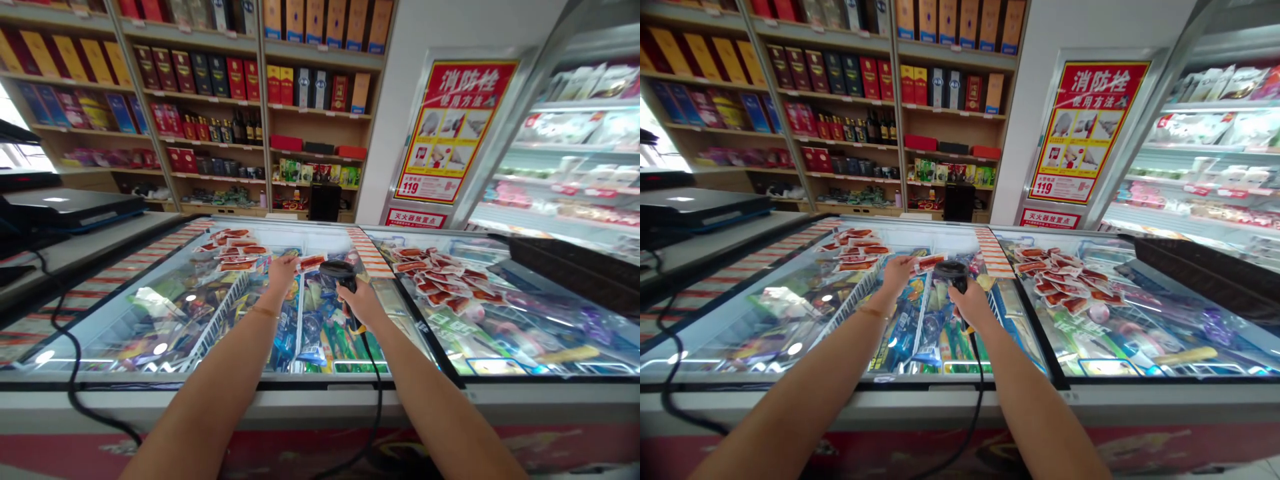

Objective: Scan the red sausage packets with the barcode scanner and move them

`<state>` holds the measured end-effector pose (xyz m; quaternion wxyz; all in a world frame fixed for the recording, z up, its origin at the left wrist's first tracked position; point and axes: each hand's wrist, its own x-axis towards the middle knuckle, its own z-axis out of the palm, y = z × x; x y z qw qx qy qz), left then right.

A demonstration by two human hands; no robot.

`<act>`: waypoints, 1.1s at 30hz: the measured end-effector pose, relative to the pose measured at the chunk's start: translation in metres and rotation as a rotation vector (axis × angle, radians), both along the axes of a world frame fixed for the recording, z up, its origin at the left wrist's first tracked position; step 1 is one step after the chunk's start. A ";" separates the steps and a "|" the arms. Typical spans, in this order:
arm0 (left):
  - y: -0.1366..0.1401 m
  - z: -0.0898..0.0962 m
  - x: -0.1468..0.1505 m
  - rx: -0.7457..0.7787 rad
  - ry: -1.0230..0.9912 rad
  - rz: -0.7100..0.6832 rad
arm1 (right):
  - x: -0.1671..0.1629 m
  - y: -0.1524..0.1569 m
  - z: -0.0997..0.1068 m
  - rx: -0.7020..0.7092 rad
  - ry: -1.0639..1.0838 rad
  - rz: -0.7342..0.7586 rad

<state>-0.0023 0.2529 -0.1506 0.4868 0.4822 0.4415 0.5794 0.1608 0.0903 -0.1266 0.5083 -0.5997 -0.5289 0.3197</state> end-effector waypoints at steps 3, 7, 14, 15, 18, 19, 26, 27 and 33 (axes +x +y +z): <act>-0.001 0.001 0.000 -0.020 -0.046 -0.059 | -0.008 -0.005 0.002 -0.012 -0.049 0.036; -0.006 0.004 -0.002 -0.036 -0.063 -0.091 | -0.014 -0.009 0.005 -0.024 -0.111 0.021; -0.006 0.005 -0.003 -0.066 -0.112 -0.081 | -0.017 -0.013 0.009 -0.024 -0.112 0.041; -0.006 0.005 -0.003 -0.069 -0.120 -0.080 | -0.017 -0.013 0.009 -0.023 -0.113 0.043; -0.006 0.005 -0.002 -0.068 -0.133 -0.081 | -0.017 -0.013 0.010 -0.029 -0.124 0.039; -0.006 0.005 -0.003 -0.065 -0.133 -0.081 | -0.017 -0.013 0.010 -0.028 -0.129 0.040; -0.007 0.005 -0.003 -0.034 -0.113 -0.055 | -0.018 -0.017 0.015 -0.043 -0.148 0.048; -0.006 0.005 -0.003 -0.045 -0.104 -0.049 | -0.019 -0.017 0.015 -0.044 -0.150 0.049; -0.003 0.003 -0.004 -0.049 -0.081 -0.056 | -0.018 -0.015 0.013 -0.045 -0.128 0.039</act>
